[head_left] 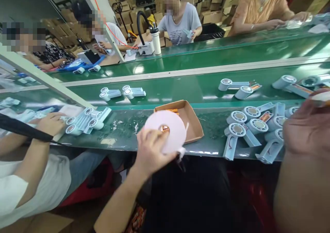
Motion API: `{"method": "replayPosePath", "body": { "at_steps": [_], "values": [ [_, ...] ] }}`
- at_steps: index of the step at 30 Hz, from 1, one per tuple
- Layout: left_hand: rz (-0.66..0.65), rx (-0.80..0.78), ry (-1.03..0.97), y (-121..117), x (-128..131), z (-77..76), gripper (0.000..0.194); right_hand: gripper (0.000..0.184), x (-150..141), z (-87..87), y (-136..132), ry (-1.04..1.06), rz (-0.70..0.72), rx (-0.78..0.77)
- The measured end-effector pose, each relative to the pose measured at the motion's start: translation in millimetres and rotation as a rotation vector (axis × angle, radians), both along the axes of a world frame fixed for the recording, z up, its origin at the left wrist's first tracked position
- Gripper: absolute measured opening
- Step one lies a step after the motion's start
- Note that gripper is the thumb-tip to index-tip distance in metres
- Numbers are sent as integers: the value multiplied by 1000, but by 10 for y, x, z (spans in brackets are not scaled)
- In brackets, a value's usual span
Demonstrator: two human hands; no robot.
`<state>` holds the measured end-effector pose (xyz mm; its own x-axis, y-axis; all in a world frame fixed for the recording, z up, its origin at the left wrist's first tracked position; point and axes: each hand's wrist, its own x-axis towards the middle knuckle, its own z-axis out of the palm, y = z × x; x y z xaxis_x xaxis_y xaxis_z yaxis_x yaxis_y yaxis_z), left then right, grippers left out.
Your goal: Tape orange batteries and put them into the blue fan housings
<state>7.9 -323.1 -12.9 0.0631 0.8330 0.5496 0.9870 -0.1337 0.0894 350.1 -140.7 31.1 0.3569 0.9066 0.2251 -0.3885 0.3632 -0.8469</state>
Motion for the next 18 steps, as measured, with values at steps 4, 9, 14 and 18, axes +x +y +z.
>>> {"method": "replayPosePath", "body": {
  "at_steps": [4,9,14,18],
  "values": [
    [-98,-231,31,595,-505,305,67,39,151,-210,-235,-30,263,-82],
    [-310,-94,3,1387,-186,523,44,54,236,-685,-663,94,243,-145],
    [-382,-537,202,2897,1026,565,58,59,390,-819,-769,58,263,-184],
    [-303,-613,272,3967,1921,373,64,60,545,-795,-816,70,250,-214]
  ]
}}
